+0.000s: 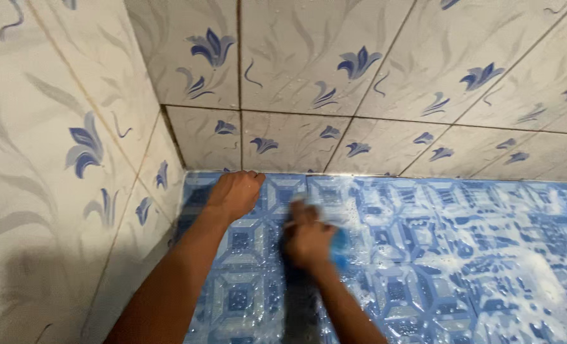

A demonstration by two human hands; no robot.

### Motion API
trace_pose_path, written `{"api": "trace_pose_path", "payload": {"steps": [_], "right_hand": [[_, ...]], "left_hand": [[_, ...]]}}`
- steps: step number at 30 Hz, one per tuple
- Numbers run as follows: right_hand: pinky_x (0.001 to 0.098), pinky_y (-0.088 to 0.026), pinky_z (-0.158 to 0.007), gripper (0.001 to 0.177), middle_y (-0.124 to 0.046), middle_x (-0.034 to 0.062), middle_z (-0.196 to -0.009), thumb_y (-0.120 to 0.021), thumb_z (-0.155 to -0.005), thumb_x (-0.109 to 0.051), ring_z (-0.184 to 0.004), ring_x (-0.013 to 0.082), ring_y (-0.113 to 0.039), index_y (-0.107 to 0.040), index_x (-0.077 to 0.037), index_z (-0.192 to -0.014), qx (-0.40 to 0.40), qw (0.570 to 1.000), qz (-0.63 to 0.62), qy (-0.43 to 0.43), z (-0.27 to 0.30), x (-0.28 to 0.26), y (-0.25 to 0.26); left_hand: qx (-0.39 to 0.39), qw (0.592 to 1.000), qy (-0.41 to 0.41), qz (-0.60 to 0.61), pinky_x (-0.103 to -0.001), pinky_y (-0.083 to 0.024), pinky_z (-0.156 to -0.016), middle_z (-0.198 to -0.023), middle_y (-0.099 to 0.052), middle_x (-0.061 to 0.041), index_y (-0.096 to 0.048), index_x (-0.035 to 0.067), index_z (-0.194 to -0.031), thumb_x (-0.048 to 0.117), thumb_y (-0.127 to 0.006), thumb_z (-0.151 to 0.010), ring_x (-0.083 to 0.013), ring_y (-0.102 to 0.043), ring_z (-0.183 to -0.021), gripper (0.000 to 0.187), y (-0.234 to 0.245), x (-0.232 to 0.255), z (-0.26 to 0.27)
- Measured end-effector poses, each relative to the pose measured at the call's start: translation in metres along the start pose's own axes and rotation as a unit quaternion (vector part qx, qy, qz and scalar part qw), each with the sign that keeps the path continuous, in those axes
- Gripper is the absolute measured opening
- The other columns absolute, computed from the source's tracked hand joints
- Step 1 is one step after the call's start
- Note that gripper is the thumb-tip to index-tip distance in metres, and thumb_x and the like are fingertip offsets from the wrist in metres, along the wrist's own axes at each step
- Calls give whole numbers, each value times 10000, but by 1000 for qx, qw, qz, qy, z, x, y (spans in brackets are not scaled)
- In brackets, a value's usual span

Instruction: The person scrubs soapy tiled floor sections by hand with a blue cloth, dips a container into a bucket of water, and rinses the soap away.

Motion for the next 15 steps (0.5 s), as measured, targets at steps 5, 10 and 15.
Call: {"api": "trace_pose_path", "payload": {"steps": [5, 10, 15], "right_hand": [[821, -92, -1124, 873, -204, -16, -1719, -554, -822, -183, -1561, 334, -167, -199, -250, -1618, -89, 974, 2, 210, 38, -13, -28], [795, -287, -1008, 698, -318, 98, -1652, -472, -956, -292, -1469, 362, -343, -234, -162, -1599, 67, 998, 5, 5, -22, 85, 32], [616, -399, -1101, 581, -517, 77, -1550, -484, -982, -290, -1375, 299, -540, -448, -191, -1553, -39, 999, 4, 3, -46, 28, 25]], "left_hand": [[-1, 998, -4, 57, -491, -572, -796, -1023, -723, -163, -678, 30, -1001, 92, -600, -837, -368, -690, -962, 192, -10, 22, -10], [9, 998, -31, 58, -483, -571, -816, -1053, -717, -156, -679, 35, -1029, 43, -601, -841, -366, -689, -975, 203, -10, 37, -17], [57, 997, -25, 45, -465, -566, -806, -1010, -703, -140, -669, 47, -1023, 61, -640, -814, -338, -683, -961, 212, -1, 45, -32]]}}
Point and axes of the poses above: each hand's wrist, its own z-axis away from the middle knuckle, its own y-axis out of the back of the hand, x = y × z, the point moved 7 cm from there along -z, towards the middle knuckle
